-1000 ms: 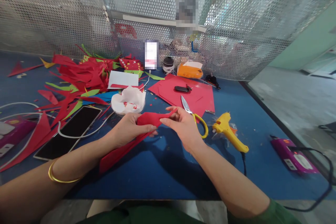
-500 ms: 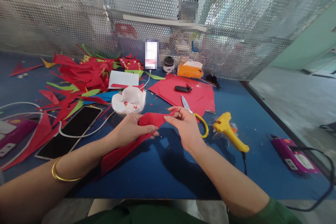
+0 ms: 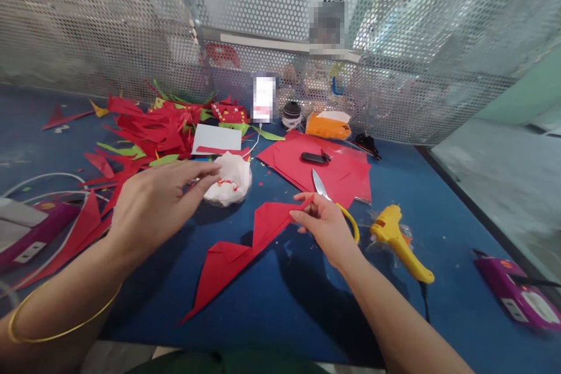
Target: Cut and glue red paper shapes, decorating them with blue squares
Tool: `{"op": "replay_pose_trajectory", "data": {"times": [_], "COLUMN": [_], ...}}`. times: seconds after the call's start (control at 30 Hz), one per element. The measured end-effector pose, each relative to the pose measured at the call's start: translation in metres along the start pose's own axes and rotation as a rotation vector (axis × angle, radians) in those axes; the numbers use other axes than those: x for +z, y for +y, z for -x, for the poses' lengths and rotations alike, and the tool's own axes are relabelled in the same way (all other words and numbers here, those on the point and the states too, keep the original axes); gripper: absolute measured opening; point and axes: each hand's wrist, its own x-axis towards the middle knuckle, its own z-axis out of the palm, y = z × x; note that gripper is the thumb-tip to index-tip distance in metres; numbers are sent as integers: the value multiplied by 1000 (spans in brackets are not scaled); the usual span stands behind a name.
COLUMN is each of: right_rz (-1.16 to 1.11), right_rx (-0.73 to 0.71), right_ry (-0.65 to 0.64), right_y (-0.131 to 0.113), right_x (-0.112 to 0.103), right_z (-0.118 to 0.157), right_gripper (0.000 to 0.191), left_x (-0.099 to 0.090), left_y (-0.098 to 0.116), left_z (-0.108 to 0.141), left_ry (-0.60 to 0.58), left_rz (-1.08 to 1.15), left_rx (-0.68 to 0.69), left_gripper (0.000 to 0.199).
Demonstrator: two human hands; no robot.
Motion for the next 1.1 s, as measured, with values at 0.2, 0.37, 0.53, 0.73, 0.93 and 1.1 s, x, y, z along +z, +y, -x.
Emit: {"op": "replay_pose_trajectory", "data": {"times": [0.2,0.37,0.53,0.73,0.93,1.1], "right_rz": [131,221,228,234,153,-2], "right_rx": [20,53,84,116,120,111], "right_ry": [29,6,5,-4,22,44], "right_y": [13,18,21,25,22,15], "right_x": [-7,-8,-7,-9,-6,-2], "right_z": [-5,-6,-10,-11,-11,-8], "right_gripper": [58,58,60,59,58,51], "left_x": [13,20,25,33,38,33], "left_y": [-29,-29,-35,-41,-46,-36], "left_z": [12,30,31,31,29,29], "left_ry": [-349,-230,-218,-157,-138,62], "left_rz": [98,110,107,129,111,91], "left_rx": [227,362,500,474,451,371], "left_gripper": [22,24,26,32,32,26]}}
